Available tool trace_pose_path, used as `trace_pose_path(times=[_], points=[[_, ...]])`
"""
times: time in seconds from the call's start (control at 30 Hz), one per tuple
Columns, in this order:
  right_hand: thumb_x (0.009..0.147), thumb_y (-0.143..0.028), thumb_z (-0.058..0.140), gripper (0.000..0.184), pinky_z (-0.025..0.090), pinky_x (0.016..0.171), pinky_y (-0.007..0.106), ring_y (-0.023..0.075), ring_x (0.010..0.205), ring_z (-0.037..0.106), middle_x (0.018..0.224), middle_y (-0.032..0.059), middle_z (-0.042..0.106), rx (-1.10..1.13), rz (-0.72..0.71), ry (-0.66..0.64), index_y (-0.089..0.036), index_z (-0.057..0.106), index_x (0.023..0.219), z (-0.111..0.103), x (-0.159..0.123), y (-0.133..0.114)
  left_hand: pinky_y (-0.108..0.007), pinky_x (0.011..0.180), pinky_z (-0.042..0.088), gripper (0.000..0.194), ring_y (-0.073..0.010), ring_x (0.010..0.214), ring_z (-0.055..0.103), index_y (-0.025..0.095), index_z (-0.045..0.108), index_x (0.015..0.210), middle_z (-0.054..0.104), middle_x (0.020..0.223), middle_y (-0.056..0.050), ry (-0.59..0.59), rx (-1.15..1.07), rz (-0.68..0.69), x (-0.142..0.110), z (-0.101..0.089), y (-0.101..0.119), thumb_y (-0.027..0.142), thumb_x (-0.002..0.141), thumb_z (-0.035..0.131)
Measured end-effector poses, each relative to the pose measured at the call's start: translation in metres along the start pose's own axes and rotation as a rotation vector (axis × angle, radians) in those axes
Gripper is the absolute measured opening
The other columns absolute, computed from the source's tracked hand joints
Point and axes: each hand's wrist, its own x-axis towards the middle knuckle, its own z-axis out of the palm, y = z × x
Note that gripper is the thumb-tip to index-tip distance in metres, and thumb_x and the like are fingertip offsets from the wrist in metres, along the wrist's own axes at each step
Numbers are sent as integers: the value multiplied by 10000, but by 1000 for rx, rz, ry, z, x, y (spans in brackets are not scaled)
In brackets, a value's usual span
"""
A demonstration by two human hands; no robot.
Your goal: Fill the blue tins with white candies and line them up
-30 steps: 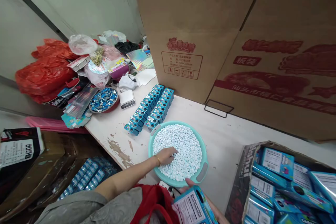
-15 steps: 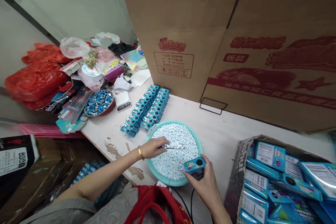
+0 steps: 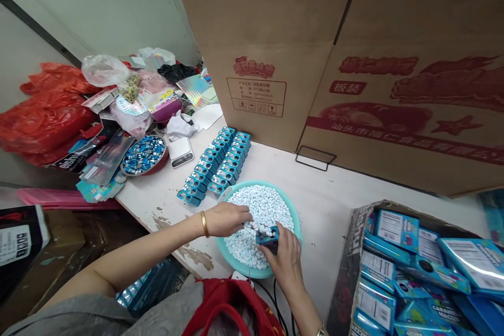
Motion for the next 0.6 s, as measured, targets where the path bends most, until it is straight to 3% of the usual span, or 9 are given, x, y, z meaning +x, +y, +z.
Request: trace_pose_path(times=[0.13,0.27,0.47,0.53,0.6], points=[[938,-537,460,593,468,848,478,320,1050,549,1174,170,592,7,-24,-12,-187,361,1407,5,-1,5,-329,712,534,193,-235,955,663,202,581,1080,637,1107,-61,26,2,26,0,2,-2,273,908,530],[971,-407,432,449,472,856,480,309,1048,543,1146,158,586,45,-30,-48,-196,405,1367,5,3,-2,-324,676,532,177,-227,892,679,180,591,1046,628,1070,-87,7,63,-2,1,6,5,164,911,477],[940,-308,489,372,476,908,488,296,1070,534,1138,132,577,181,-4,-109,-221,463,1301,-1,15,-9,-343,682,529,367,-218,836,682,158,478,1287,623,1079,-133,100,156,-31,0,-10,35,96,945,361],[929,-284,499,355,474,927,493,291,1078,536,1135,125,578,220,29,-102,-228,484,1280,-4,16,-7,-339,694,525,291,-216,823,671,127,548,1169,640,977,-120,81,143,-39,-1,-13,30,106,948,360],[920,-264,505,339,471,949,496,286,1096,539,1141,119,579,258,66,-86,-233,505,1257,-8,15,-4,-338,725,522,239,-218,851,656,125,590,1053,639,924,-108,85,113,-80,2,-6,12,119,945,377]])
